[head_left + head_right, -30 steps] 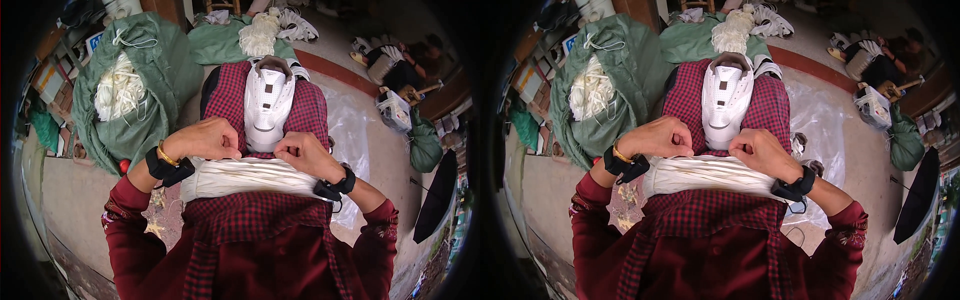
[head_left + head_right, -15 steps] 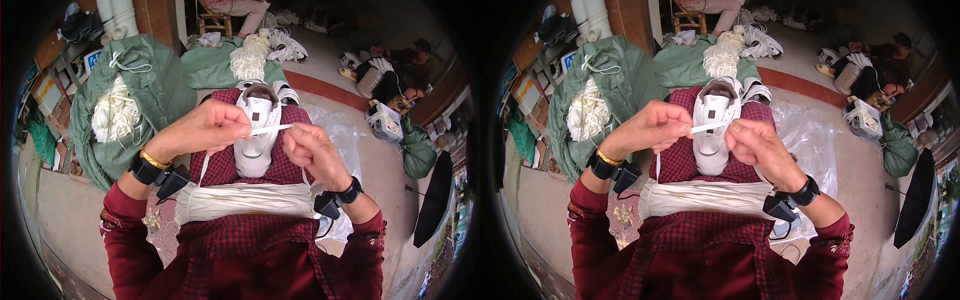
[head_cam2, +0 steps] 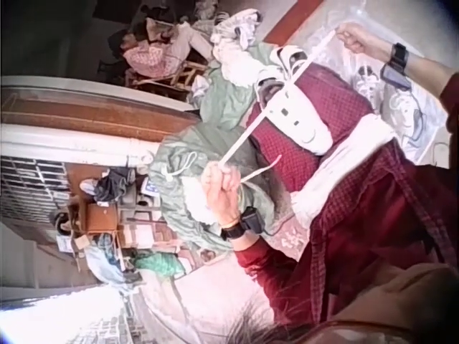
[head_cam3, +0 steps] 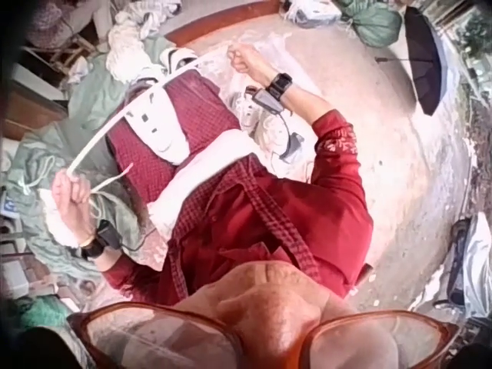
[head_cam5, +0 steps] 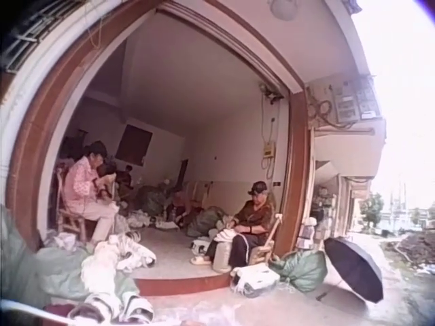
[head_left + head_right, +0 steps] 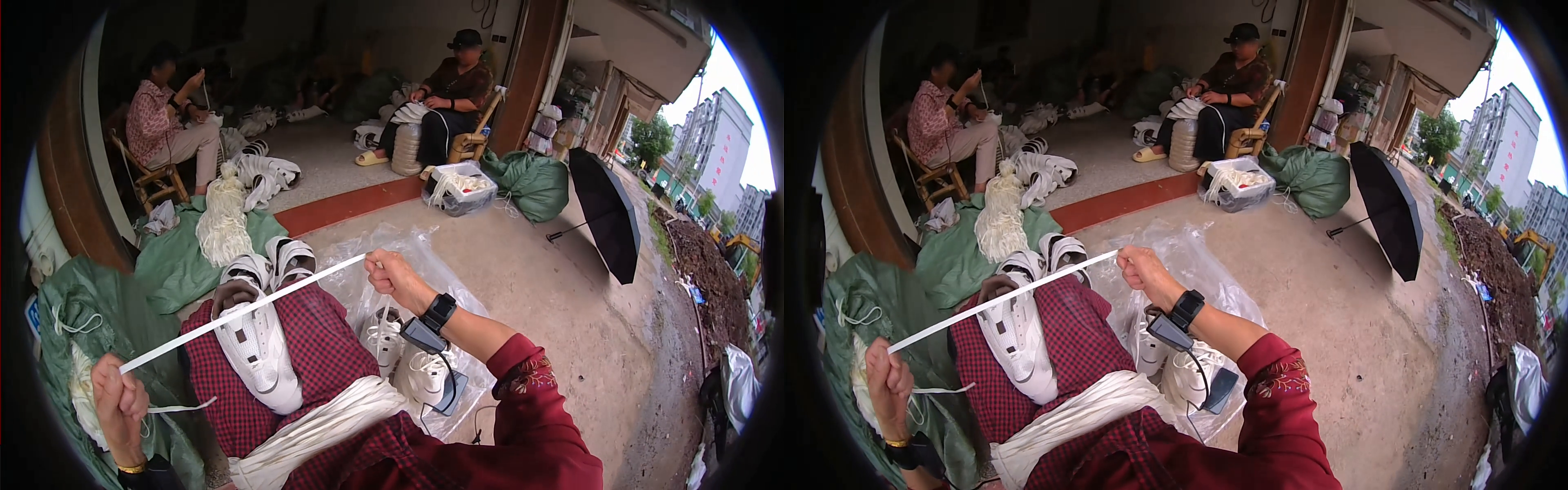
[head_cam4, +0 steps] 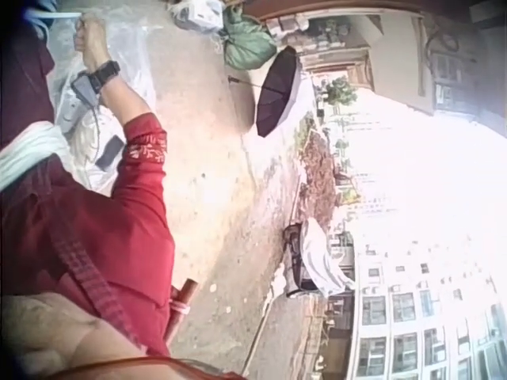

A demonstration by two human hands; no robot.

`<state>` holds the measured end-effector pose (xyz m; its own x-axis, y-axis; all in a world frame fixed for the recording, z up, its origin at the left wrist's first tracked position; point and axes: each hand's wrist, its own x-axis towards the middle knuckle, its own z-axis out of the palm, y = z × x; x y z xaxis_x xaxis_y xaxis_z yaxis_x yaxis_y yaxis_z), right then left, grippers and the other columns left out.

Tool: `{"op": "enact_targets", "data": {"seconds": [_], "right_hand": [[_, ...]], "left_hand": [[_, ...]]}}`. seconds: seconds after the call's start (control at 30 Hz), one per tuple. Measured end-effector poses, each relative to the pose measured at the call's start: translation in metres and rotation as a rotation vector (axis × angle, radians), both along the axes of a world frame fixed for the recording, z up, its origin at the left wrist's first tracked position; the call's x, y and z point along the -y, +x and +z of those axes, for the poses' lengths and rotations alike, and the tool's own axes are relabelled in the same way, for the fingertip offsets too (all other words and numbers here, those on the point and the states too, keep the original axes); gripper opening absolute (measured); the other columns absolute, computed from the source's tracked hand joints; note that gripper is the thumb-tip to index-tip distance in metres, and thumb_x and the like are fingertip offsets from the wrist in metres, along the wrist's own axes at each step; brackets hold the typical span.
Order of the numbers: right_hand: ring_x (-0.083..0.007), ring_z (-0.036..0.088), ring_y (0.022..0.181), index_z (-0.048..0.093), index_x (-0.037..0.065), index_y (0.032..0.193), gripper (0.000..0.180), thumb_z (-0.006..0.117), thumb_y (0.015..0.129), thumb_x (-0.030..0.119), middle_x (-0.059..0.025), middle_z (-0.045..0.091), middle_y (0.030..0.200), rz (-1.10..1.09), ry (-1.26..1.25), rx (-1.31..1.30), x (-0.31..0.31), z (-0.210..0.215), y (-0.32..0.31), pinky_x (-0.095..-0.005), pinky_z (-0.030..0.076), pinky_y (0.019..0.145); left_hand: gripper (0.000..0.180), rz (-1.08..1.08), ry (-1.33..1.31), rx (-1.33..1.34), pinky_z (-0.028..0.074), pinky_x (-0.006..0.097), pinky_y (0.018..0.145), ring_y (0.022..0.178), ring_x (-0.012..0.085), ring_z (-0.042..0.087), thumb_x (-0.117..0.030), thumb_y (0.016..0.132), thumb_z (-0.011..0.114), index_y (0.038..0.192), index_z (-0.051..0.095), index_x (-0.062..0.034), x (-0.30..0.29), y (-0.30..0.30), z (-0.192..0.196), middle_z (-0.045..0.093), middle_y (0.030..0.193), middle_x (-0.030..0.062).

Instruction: Lacing a white sneaker while sitting.

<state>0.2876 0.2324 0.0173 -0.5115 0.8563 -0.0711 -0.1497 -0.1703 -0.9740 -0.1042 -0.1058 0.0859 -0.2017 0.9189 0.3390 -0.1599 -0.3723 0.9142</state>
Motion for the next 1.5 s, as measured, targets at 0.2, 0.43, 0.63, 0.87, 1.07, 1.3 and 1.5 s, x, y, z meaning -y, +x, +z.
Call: {"op": "enact_targets", "data": {"seconds": [0.2,0.43,0.63,0.87,1.07,1.3,1.5], "right_hand": [[-0.0067,0.024,0.046,0.049,0.010,0.070,0.027,0.049,0.094,0.023,0.0066,0.031,0.056,-0.127,-0.047,0.105,-0.033,-0.051,0.014,-0.0275,0.017,0.044],[-0.0159,0.054,0.051,0.068,0.003,0.084,0.029,0.052,0.092,0.026,-0.0049,0.058,0.062,-0.249,0.115,0.350,-0.074,-0.121,0.023,-0.0325,0.042,0.048],[-0.0341,0.067,0.107,0.068,-0.002,0.116,0.034,0.047,0.094,0.012,-0.0226,0.069,0.113,-0.062,0.822,0.308,-0.004,-0.042,-0.047,-0.0406,0.052,0.095],[-0.0180,0.066,0.080,0.048,-0.003,0.132,0.051,0.029,0.108,0.039,-0.0113,0.062,0.096,0.875,0.290,-0.049,0.164,0.069,-0.102,-0.0326,0.053,0.075],[-0.0093,0.048,0.064,0.065,-0.003,0.086,0.032,0.052,0.101,0.022,-0.0032,0.057,0.070,0.764,0.609,0.072,0.153,0.039,-0.103,-0.0328,0.039,0.058],[-0.0083,0.051,0.067,0.068,-0.001,0.094,0.025,0.053,0.101,0.018,-0.0023,0.063,0.076,0.709,0.676,-0.031,0.142,0.017,-0.103,-0.0296,0.042,0.060],[-0.0041,0.046,0.067,0.069,0.002,0.097,0.022,0.054,0.101,0.018,0.0027,0.057,0.075,0.824,0.450,0.276,0.128,0.015,-0.094,-0.0259,0.039,0.060]], "left_hand": [[0.032,0.017,0.070,0.014,0.020,0.020,0.035,0.038,0.0025,0.021,-0.028,0.108,0.050,0.084,0.042,-0.0088,0.003,-0.017,-0.002,0.026,0.052,-0.0061],[0.024,0.057,0.033,0.088,0.018,0.022,0.035,0.040,0.0038,0.022,-0.022,0.107,0.050,0.087,0.043,-0.0105,-0.004,-0.005,-0.012,0.030,0.055,-0.0049],[0.038,-0.100,-0.324,-0.385,0.027,0.022,0.041,0.042,0.0045,0.036,-0.027,0.099,0.064,0.079,0.065,0.0051,-0.046,0.078,0.020,0.046,0.052,-0.0016],[0.022,-0.135,-0.283,-0.656,0.040,0.022,0.053,0.059,0.0030,0.052,-0.013,0.097,0.065,0.086,0.072,0.0037,-0.064,0.100,0.030,0.065,0.067,0.0006],[0.025,-0.152,-0.418,-0.636,0.037,0.022,0.045,0.048,0.0059,0.050,-0.017,0.097,0.066,0.082,0.069,0.0025,-0.055,0.096,0.016,0.057,0.058,-0.0002],[0.024,-0.165,-0.478,-0.479,0.041,0.022,0.045,0.050,0.0041,0.050,-0.017,0.100,0.064,0.090,0.072,0.0027,-0.068,0.095,-0.014,0.059,0.060,0.0000],[0.026,-0.133,-0.508,-0.429,0.044,0.022,0.047,0.051,0.0058,0.053,-0.017,0.101,0.062,0.087,0.070,0.0023,-0.071,0.088,-0.031,0.060,0.063,0.0015]]}}
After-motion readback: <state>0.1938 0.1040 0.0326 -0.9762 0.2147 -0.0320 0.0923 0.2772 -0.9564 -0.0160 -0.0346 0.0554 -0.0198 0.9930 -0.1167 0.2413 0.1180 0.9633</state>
